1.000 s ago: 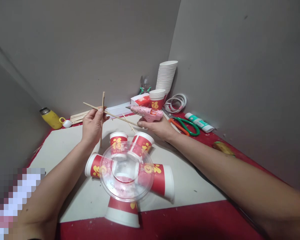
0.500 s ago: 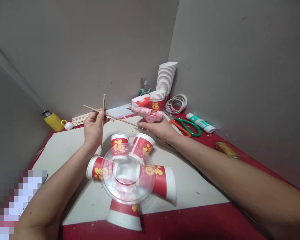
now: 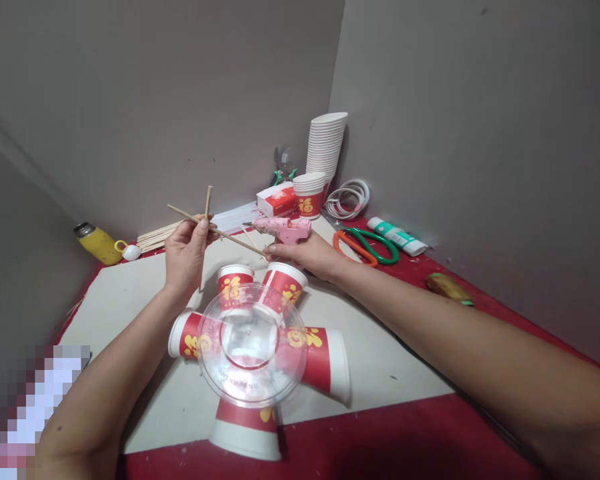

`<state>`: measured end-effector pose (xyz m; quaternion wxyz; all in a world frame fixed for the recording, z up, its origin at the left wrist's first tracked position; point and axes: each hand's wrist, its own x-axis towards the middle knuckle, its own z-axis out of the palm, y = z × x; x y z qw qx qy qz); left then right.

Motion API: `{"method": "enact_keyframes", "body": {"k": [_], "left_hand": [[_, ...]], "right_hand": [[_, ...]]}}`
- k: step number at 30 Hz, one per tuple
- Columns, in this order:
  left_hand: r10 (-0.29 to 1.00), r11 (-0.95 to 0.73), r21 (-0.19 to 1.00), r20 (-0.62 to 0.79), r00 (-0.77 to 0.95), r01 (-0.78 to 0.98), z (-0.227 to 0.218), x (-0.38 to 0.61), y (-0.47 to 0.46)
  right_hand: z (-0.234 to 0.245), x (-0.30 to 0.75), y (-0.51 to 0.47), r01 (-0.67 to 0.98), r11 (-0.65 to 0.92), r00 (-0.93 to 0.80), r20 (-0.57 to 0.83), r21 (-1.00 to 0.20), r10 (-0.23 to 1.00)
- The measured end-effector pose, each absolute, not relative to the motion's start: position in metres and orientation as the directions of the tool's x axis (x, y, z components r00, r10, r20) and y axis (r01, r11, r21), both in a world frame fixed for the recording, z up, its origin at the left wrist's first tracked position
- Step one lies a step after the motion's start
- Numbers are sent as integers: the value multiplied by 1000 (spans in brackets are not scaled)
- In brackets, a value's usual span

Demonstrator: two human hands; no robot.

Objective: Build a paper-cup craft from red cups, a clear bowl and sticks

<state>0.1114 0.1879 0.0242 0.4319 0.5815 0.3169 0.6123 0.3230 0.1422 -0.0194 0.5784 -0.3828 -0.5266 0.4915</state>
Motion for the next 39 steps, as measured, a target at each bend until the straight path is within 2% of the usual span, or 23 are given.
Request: {"method": "enact_keyframes", "body": {"k": [6,14,30,39], "left_hand": [[893,-434,882,447,40,-185,20,114,201],[881,-460,871,472,37,-174,15,115,213],[883,-420,901,433,181,-108,6,120,212],[891,-388,921,386,239,-43,10,115,210]], "right_hand": [[-23,330,146,-94,147,87,139,-985,987],[-20,332,148,-83,-6,230,-25,-997,973],[-22,328,150,-133,-100,221,-128,-986,967],[-16,330,148,-120,-61,276,-92,-991,957]]}}
